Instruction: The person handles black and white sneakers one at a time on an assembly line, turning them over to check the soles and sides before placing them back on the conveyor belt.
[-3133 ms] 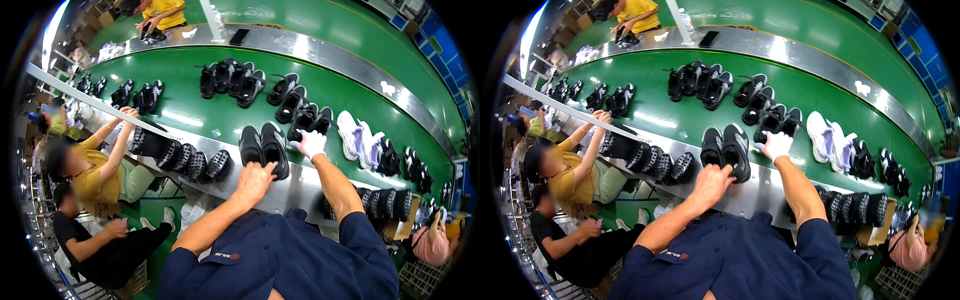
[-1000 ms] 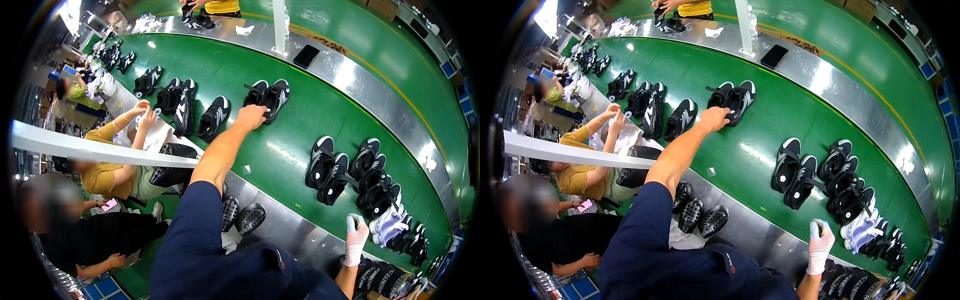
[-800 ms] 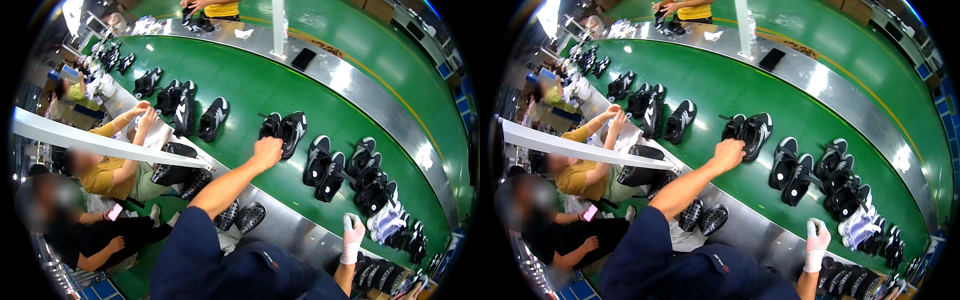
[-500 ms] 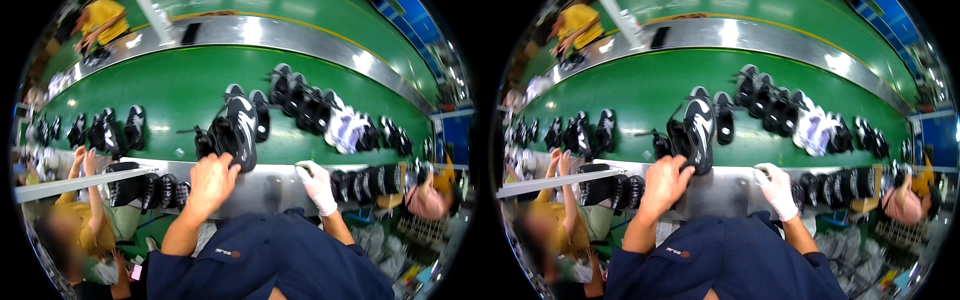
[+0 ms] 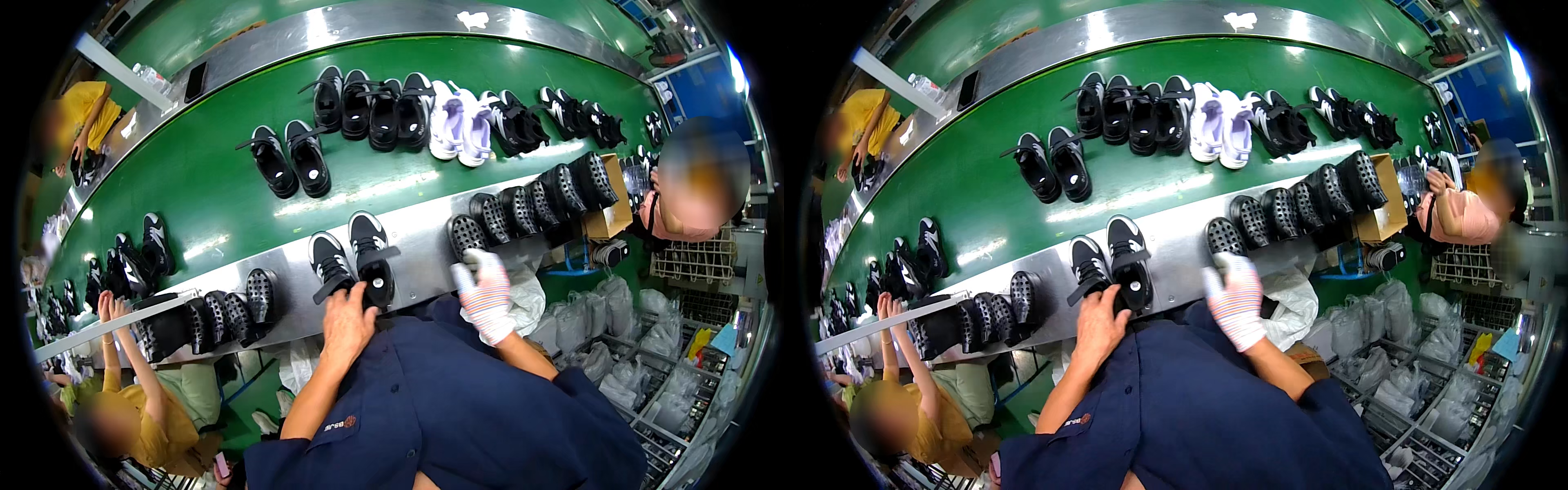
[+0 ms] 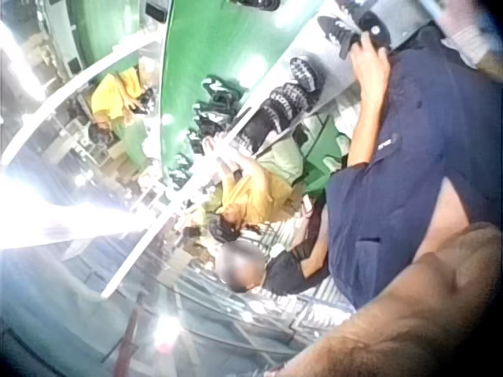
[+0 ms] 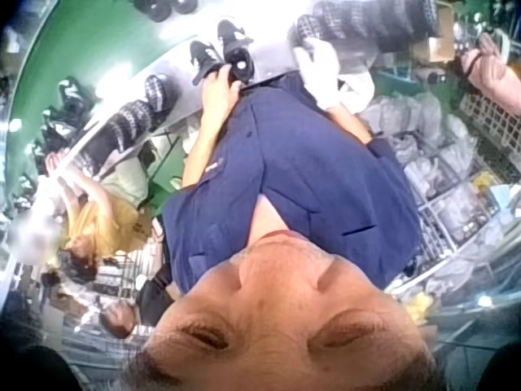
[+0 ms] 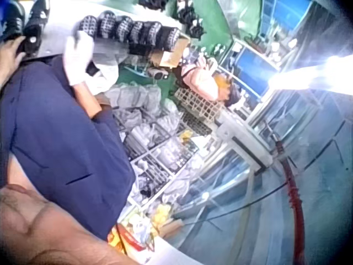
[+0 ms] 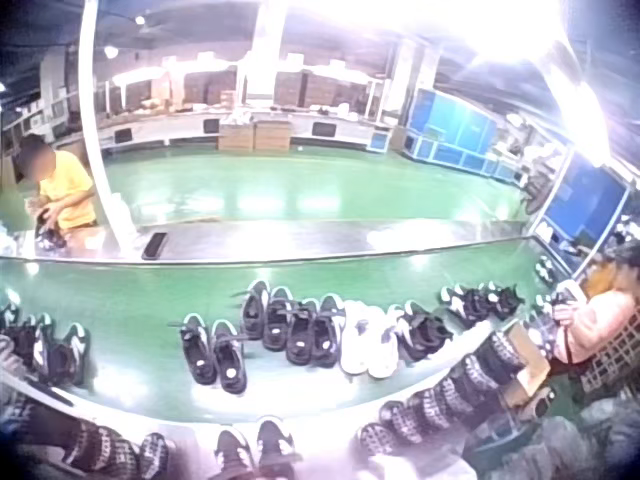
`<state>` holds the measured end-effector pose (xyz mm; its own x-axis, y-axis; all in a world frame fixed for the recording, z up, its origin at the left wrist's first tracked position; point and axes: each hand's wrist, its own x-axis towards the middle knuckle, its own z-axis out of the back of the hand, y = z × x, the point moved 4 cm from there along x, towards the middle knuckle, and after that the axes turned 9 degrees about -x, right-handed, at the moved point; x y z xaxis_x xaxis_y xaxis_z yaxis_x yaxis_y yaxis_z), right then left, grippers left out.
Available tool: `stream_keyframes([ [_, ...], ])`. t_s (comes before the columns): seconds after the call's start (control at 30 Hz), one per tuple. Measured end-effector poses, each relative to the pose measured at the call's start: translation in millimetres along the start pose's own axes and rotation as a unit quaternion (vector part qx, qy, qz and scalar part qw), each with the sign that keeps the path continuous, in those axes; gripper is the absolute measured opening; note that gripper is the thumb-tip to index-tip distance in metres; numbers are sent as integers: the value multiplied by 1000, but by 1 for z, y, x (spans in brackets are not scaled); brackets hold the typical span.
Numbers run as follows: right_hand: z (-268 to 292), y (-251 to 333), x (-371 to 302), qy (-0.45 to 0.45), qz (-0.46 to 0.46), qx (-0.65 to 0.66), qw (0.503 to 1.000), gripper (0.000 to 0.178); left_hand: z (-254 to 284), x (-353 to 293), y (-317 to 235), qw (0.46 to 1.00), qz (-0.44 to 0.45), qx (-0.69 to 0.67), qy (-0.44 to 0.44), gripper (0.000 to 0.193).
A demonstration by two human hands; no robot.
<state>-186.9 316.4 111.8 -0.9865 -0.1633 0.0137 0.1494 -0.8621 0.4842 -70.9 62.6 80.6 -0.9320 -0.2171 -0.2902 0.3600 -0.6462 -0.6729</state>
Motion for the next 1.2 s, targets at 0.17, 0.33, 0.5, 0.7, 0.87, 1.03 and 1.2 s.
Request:
stream_keyframes([
  [0.17, 10, -82, -8, -76, -35, -89, 992, 49, 2, 9, -10, 995, -61, 5, -76, 13],
  [0.33, 3, -85, -12, -57, 2, -157, 986, 62, -10, 17, -51, 987, -118, -87, -63, 13],
  [0.5, -13, -82, -9, -48, 66, -200, 976, 51, -34, 19, -76, 985, -127, -114, 0, 13],
  [0.7, 31, -61, -11, -142, 137, -121, 973, 36, -45, 32, -82, 967, -95, -237, 25, 22],
  [0.87, 58, -17, -10, -46, 66, 145, 986, 33, -66, 76, -92, 803, -3, -579, 141, 86],
  [1.03, 38, 28, -20, 164, 107, 119, 973, 43, -56, 65, -87, 777, 32, -619, 110, 60],
  [1.2, -3, 17, -29, 331, 38, 54, 941, 45, -28, 28, -69, 892, 66, -447, 3, 62],
])
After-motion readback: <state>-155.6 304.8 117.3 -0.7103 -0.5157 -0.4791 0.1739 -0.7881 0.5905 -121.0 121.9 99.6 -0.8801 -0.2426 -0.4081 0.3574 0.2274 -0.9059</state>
